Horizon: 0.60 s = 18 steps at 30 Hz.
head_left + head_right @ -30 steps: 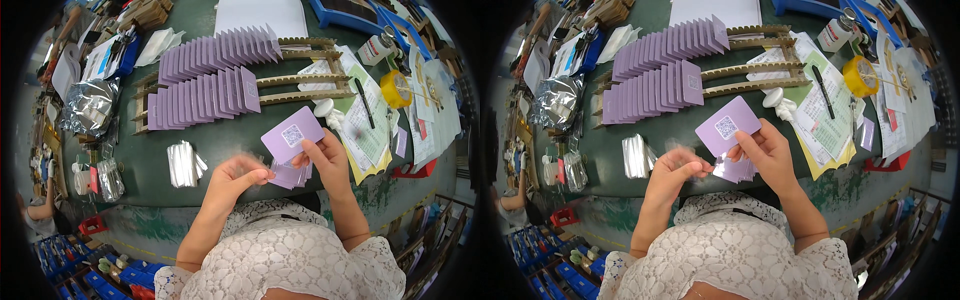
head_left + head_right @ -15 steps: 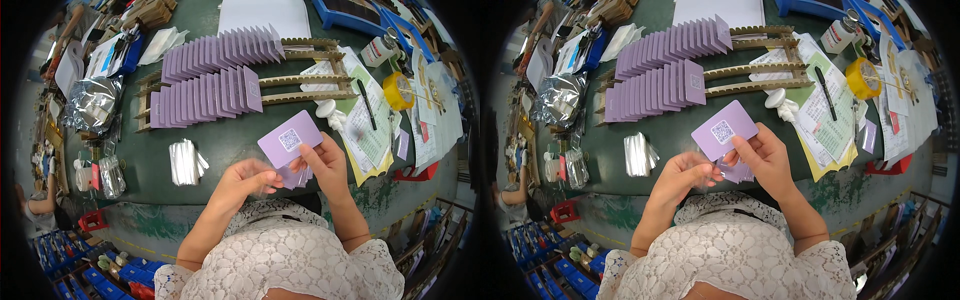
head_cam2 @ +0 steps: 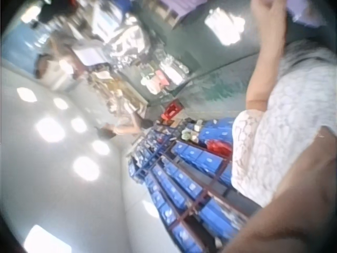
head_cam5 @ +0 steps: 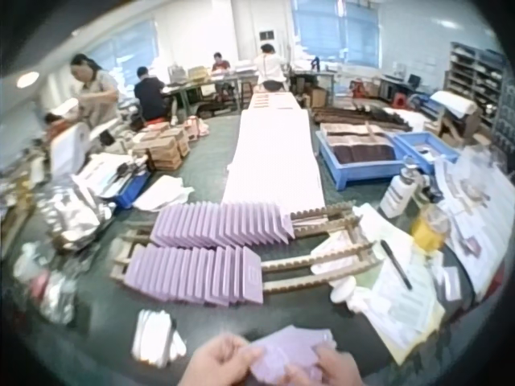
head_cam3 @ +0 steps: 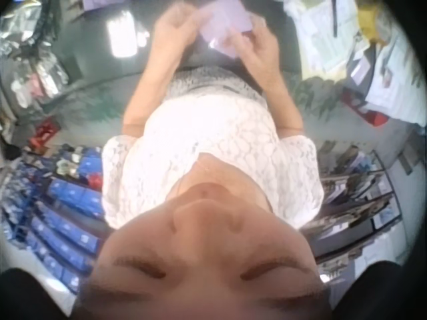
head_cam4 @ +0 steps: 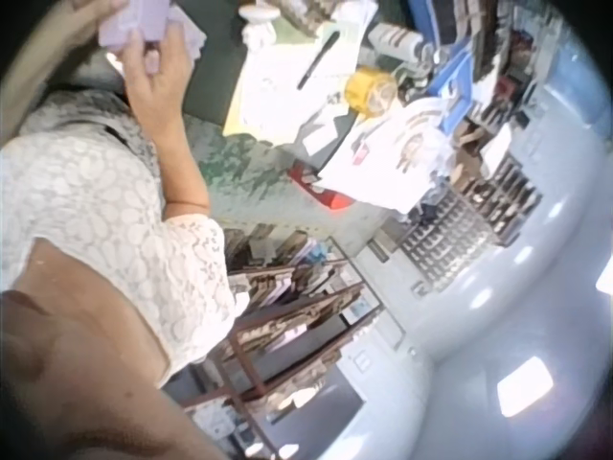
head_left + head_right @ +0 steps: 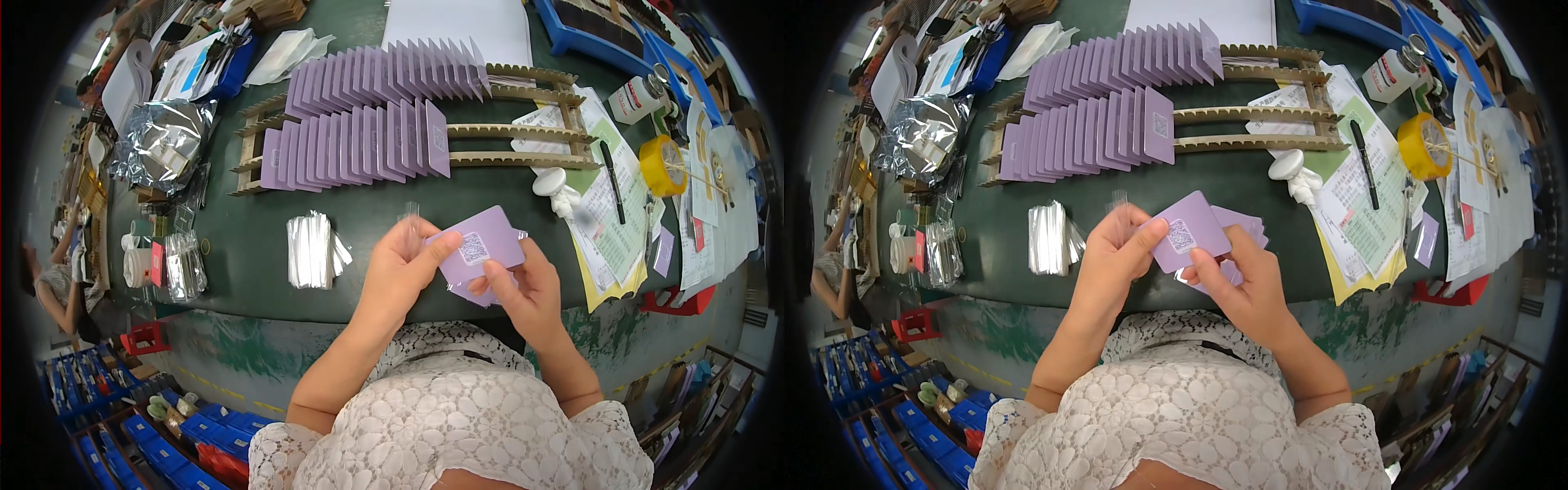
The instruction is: The person places small purple cards with QR codes into clear plastic sleeves one by one. They pick up a card, open a sleeve, insert the card, and place the packaged unit on the table. The person also retrieves a wooden rack from the floor and places it on the table to organize the cards.
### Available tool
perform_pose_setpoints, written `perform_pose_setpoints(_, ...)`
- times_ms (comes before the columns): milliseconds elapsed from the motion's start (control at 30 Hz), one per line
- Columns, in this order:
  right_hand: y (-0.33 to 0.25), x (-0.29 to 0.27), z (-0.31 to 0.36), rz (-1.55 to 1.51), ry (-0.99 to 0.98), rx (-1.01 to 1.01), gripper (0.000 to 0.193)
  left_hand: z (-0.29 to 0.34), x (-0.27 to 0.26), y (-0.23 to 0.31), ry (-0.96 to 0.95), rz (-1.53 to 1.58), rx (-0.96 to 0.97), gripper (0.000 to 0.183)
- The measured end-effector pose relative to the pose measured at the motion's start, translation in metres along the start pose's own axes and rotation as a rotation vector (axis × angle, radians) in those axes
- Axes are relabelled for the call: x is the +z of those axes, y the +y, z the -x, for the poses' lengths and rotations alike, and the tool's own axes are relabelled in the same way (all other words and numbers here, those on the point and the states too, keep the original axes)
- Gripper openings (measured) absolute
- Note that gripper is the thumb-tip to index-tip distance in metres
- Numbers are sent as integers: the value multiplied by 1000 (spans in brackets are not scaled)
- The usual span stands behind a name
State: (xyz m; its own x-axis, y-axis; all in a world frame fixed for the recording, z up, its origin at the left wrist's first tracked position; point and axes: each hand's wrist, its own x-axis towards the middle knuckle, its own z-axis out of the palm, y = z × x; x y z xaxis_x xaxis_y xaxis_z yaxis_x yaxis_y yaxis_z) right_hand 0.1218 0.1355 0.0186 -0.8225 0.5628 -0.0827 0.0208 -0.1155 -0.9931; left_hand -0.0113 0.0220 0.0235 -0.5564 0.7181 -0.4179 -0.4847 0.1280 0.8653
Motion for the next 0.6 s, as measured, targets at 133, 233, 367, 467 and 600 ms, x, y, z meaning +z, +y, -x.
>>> perform_pose_setpoints(133, 2, -11, -4, -169, -21, 61, 11, 3, -3, 1, -91, 21, 26, 21)
perform_pose_setpoints(233, 6, -13, -4, -229, -30, 81, 12, 5, -6, 2, -131, -15, 20, 23)
perform_pose_setpoints(367, 10, -13, -4, -243, -37, 87, 13, 7, -7, 2, -135, 16, 47, 21)
perform_pose_setpoints(467, 10, -12, -5, -265, -50, 81, 13, 8, -6, 3, -119, 9, 62, 20)
perform_pose_setpoints(600, 7, -10, -2, -241, -76, 97, 16, 8, -4, 3, -86, -55, 103, 18)
